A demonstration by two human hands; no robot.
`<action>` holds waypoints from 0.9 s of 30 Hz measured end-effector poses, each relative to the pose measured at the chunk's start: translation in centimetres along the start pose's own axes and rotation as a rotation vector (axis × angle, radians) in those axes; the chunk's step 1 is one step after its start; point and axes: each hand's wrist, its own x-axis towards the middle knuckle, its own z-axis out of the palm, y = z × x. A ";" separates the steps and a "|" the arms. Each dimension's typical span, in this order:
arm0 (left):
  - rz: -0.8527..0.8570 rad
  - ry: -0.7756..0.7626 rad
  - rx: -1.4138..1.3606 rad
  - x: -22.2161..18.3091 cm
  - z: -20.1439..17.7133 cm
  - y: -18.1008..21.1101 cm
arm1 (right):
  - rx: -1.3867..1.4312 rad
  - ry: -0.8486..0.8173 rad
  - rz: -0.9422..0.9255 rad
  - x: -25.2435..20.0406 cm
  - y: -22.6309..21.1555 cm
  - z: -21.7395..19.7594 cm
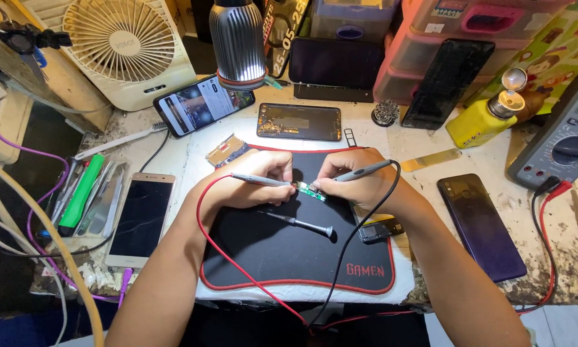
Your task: Diagnosing a faulty mobile phone circuit board using a digital multimeter and probes.
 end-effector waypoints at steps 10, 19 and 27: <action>-0.003 0.006 0.009 0.2 0.0 -0.1 | 0.016 0.003 -0.019 0.1 0.4 0.1; 0.162 0.038 -0.057 1.0 2.1 1.1 | 0.014 0.026 -0.031 0.4 1.9 0.3; 0.103 0.060 -0.040 1.0 2.9 1.0 | 0.008 0.042 -0.026 0.4 1.3 0.2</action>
